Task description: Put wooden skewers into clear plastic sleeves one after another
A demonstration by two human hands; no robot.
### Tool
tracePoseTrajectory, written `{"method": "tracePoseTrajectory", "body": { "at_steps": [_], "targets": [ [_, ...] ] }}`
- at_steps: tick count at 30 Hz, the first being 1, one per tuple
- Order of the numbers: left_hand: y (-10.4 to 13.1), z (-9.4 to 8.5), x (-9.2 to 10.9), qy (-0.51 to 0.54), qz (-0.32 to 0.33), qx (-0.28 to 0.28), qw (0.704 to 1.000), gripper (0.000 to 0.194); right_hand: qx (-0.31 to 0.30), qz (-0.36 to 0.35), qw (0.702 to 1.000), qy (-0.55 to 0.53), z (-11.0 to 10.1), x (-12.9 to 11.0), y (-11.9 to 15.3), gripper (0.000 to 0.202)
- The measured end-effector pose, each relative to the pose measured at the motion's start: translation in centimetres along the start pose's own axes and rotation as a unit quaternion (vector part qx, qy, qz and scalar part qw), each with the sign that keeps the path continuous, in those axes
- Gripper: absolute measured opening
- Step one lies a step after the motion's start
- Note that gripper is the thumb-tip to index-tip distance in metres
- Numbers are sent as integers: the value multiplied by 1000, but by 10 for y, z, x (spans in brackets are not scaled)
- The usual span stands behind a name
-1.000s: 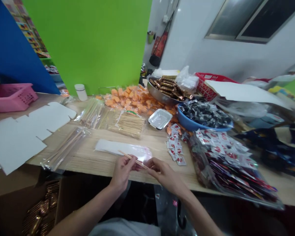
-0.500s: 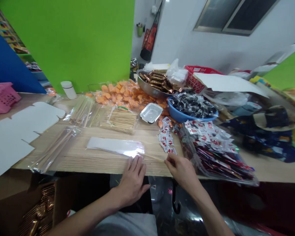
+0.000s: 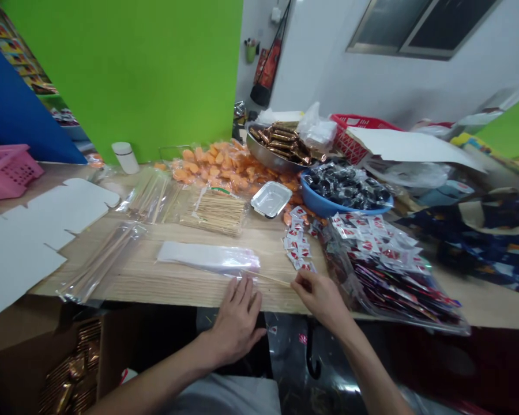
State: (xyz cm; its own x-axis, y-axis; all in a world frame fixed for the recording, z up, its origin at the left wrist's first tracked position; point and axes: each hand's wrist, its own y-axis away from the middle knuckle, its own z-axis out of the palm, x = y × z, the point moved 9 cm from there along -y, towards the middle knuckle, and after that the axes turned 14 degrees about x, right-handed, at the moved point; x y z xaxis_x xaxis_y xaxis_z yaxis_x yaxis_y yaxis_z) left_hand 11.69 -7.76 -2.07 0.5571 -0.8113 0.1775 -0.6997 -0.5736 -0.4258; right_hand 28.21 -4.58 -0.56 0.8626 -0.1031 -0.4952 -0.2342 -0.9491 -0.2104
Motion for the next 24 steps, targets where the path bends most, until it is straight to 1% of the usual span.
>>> {"method": "tracePoseTrajectory", "body": {
  "at_steps": [3, 7, 9, 11, 14, 17, 21, 24],
  "targets": [
    [0, 1, 0, 10, -1, -1, 1000, 65, 6, 6, 1000, 14, -6, 2, 2, 22],
    [0, 1, -1, 15, -7, 0, 1000, 64, -23, -8, 1000, 0, 7, -12, 1, 22],
    [0, 1, -1, 14, -8, -1, 1000, 64, -26, -12, 1000, -12, 11, -14, 0, 21],
    [0, 0, -1, 11, -6, -2, 1000, 64, -20, -11, 1000, -14, 9, -10, 0, 22],
    [-1, 0, 1, 13, -2, -4, 1000, 64, -5, -5, 1000, 6, -2, 1, 1, 22],
    [-1, 0, 1, 15, -6, -6, 1000, 65, -19, -2, 1000, 11, -2, 3, 2, 21],
    [0, 1, 1, 21, 2, -9, 1000, 64, -51, 5, 998, -48, 18, -15, -1, 21],
    [1, 2, 1, 25, 7, -13, 1000, 63, -37, 9, 994, -104, 31, -36, -9, 19]
  ]
}}
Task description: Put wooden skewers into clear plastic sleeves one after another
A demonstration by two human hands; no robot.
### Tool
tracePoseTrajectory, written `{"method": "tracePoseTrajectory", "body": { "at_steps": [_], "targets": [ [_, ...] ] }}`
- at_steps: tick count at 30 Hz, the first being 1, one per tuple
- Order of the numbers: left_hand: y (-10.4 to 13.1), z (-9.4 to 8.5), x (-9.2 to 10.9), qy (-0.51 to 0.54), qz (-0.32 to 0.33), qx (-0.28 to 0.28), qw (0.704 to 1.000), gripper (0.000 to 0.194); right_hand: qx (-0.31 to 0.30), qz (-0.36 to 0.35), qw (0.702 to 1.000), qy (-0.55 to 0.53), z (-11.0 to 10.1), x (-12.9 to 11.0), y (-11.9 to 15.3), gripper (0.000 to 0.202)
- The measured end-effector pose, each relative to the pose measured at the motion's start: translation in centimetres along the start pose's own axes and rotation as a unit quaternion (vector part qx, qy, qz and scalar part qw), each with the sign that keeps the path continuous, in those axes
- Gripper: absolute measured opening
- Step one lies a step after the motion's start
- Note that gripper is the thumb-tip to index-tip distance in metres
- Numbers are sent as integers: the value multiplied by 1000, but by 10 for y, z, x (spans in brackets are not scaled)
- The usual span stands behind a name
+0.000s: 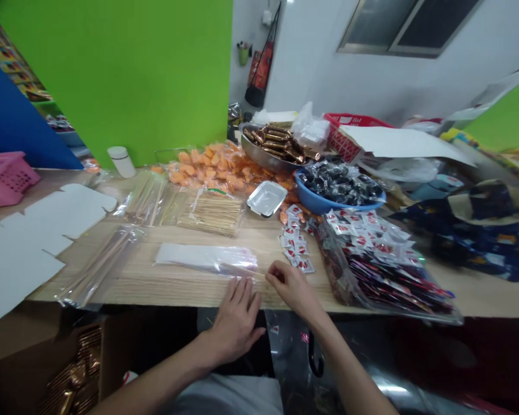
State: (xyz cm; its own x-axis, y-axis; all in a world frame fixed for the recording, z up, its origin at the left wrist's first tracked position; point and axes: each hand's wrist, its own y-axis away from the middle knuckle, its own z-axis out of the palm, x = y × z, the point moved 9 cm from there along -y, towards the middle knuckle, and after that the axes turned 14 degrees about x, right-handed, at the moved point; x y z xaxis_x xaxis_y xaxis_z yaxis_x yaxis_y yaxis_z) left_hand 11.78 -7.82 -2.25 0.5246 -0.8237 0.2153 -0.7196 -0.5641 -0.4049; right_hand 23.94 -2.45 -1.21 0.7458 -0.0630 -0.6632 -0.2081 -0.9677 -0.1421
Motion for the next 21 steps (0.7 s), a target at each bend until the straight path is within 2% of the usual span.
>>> {"method": "tracePoseTrajectory", "body": {
  "at_steps": [4, 7, 9, 10, 12, 13, 15, 17, 18, 21],
  "targets": [
    [0, -3, 3, 14, -3, -1, 1000, 67, 13, -33, 999, -24, 21, -32, -11, 37],
    [0, -15, 4, 57, -5, 10, 998, 68, 14, -70, 997, 29, 34, -50, -17, 27],
    [0, -35, -8, 90, -37, 54, 994, 55, 20, -95, 993, 73, 38, -57, -20, 25],
    [0, -48, -24, 90, -73, 90, 989, 41, 22, -105, 990, 89, 39, -58, -21, 26],
    [6, -78, -70, 41, -182, 169, 968, 20, 24, -119, 987, 108, 39, -58, -22, 26],
    [12, -92, -97, -11, -244, 200, 949, 20, 23, -123, 986, 112, 38, -58, -23, 26],
    [25, -113, -146, -114, -344, 215, 907, 15, 22, -127, 985, 117, 38, -57, -22, 25],
    [29, -116, -179, -169, -385, 172, 891, 14, 23, -127, 985, 118, 37, -59, -23, 25],
    [29, -113, -189, -178, -392, 147, 890, 13, 25, -127, 984, 120, 37, -61, -23, 24],
    [26, -100, -200, -163, -398, 102, 897, 15, 40, -134, 981, 135, 32, -69, -27, 24]
  ]
}}
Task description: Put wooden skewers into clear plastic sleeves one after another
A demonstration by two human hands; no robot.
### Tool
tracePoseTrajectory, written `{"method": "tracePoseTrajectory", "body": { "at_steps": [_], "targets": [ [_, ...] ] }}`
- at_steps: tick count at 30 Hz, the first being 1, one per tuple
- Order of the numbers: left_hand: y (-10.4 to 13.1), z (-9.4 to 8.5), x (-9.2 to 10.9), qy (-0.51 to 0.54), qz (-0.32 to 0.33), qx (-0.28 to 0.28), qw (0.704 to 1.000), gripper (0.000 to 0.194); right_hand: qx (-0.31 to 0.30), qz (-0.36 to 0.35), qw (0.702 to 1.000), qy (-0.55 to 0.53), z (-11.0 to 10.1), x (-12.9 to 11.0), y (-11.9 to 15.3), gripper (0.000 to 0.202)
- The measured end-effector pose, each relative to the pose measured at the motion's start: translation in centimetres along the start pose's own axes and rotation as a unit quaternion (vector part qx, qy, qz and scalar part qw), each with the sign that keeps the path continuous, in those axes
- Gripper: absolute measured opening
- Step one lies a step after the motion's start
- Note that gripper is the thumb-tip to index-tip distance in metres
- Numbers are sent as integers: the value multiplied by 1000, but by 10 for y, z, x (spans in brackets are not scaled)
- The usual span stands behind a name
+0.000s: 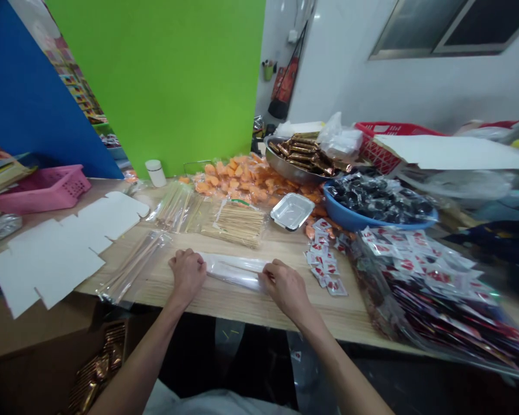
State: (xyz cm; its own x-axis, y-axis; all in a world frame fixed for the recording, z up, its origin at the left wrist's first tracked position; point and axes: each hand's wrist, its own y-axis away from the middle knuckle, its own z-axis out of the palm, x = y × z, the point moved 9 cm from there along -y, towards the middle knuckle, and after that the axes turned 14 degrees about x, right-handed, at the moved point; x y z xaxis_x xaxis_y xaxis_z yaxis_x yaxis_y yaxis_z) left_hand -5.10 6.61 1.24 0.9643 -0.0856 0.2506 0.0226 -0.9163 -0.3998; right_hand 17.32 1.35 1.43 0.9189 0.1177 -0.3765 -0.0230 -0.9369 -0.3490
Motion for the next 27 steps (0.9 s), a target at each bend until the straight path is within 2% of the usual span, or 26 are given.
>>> {"method": "tracePoseTrajectory", "body": {
  "at_steps": [3, 6, 10, 11, 13, 15, 16, 17, 19, 20, 22, 23, 25, 27],
  "targets": [
    [2, 6, 2, 11, -20, -8, 1000, 16, 18, -13, 999, 35, -11, 0, -6, 24],
    [2, 7, -2, 17, -39, 3, 999, 15, 38, -13, 997, 65, -28, 12, -9, 25],
    [1, 2, -4, 30, -44, 5, 999, 16, 67, 23, 997, 4, -53, 38, -7, 25],
    [0, -6, -1, 38, -44, 21, 998, 16, 64, 30, 997, -22, -58, 41, -5, 25],
    [-2, -35, 12, 67, -23, 88, 994, 19, 41, 30, 997, -60, -61, 38, 0, 25],
    [-3, -70, 40, 112, 51, 148, 981, 28, 5, 10, 997, -80, -60, 22, 5, 26],
    [-1, -81, 60, 139, 116, 138, 974, 29, -10, -5, 996, -86, -58, 12, 7, 27],
    [4, -86, 82, 165, 190, 93, 963, 27, -21, -21, 996, -89, -57, 0, 10, 27],
    [22, -80, 116, 187, 305, -39, 933, 24, -32, -52, 994, -89, -55, -21, 13, 28],
    [31, -73, 124, 184, 333, -106, 919, 25, -33, -63, 994, -85, -55, -29, 14, 28],
    [44, -55, 127, 177, 329, -196, 907, 29, -37, -74, 993, -81, -56, -36, 14, 27],
    [47, -48, 123, 183, 309, -217, 908, 30, -32, -71, 993, -87, -58, -35, 12, 26],
    [49, -37, 114, 215, 262, -229, 913, 30, 3, -38, 992, -123, -66, -23, 6, 27],
    [51, -31, 108, 255, 229, -232, 910, 29, 60, 32, 981, -181, -75, -2, 0, 35]
  ]
}}
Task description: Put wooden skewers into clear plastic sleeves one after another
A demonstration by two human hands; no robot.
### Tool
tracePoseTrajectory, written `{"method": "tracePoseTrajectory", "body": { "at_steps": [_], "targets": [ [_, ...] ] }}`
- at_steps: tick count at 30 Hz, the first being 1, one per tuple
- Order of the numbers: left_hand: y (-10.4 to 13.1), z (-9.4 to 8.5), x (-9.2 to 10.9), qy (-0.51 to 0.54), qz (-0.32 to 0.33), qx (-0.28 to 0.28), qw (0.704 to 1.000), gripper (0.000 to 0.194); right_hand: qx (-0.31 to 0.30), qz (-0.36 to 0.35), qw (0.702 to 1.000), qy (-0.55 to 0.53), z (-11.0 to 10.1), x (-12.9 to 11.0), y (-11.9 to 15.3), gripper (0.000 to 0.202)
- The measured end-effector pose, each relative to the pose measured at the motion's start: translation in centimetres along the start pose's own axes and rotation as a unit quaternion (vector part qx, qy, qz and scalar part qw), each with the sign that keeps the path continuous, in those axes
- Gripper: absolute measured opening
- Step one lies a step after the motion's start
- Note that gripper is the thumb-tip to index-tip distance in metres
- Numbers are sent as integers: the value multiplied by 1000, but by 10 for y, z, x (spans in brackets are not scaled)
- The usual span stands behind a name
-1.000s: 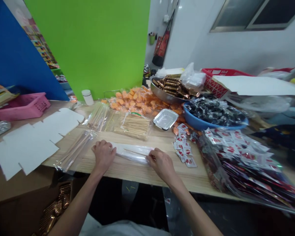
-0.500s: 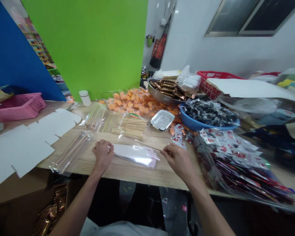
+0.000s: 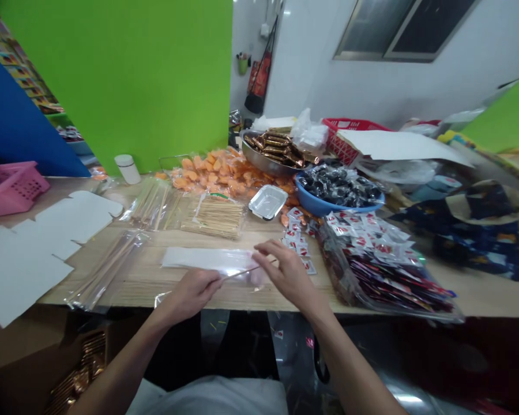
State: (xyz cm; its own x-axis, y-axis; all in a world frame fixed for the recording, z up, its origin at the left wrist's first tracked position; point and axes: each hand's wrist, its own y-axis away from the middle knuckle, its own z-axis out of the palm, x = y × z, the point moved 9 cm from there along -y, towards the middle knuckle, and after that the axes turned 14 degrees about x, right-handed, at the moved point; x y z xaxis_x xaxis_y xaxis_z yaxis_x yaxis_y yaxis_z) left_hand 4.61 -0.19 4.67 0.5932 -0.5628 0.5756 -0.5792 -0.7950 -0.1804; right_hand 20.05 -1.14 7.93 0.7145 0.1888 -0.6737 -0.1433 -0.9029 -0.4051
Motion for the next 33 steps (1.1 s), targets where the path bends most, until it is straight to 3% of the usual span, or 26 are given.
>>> {"method": "tracePoseTrajectory", "body": {
  "at_steps": [2, 4, 7, 9, 14, 18, 20, 23, 28, 30, 33],
  "targets": [
    [2, 4, -2, 44, -12, 1, 999, 28, 40, 67, 995, -54, -3, 13, -2, 44],
    [3, 8, 0, 92, -28, 0, 995, 27, 17, 96, 991, -93, 12, 10, 4, 48],
    [2, 12, 7, 170, -44, 10, 984, 27, -80, 42, 989, -116, 47, -22, 20, 45],
    [4, 12, 8, 212, -51, 18, 976, 28, -104, 10, 987, -121, 57, -37, 26, 42],
    [13, 9, -10, 263, -118, 49, 956, 30, -17, 102, 983, -152, 38, -10, 22, 47],
    [19, 14, -14, 333, -146, 38, 931, 21, 3, 122, 973, -196, 31, -6, 27, 27],
    [21, 18, -13, 399, -165, 26, 902, 15, 6, 113, 973, -200, 31, -15, 30, 19],
    [21, 20, -7, 482, -173, 16, 859, 24, -15, 95, 976, -194, 33, -31, 32, 9],
    [21, 19, -5, 511, -175, 16, 841, 23, -37, 29, 988, -149, 34, -47, 35, 10],
    [22, 22, -7, 501, -181, 18, 846, 25, -4, -5, 992, -126, 29, -50, 36, 5],
    [25, 26, -9, 492, -192, 14, 849, 31, 104, -56, 989, -89, 11, -55, 40, 5]
  ]
}}
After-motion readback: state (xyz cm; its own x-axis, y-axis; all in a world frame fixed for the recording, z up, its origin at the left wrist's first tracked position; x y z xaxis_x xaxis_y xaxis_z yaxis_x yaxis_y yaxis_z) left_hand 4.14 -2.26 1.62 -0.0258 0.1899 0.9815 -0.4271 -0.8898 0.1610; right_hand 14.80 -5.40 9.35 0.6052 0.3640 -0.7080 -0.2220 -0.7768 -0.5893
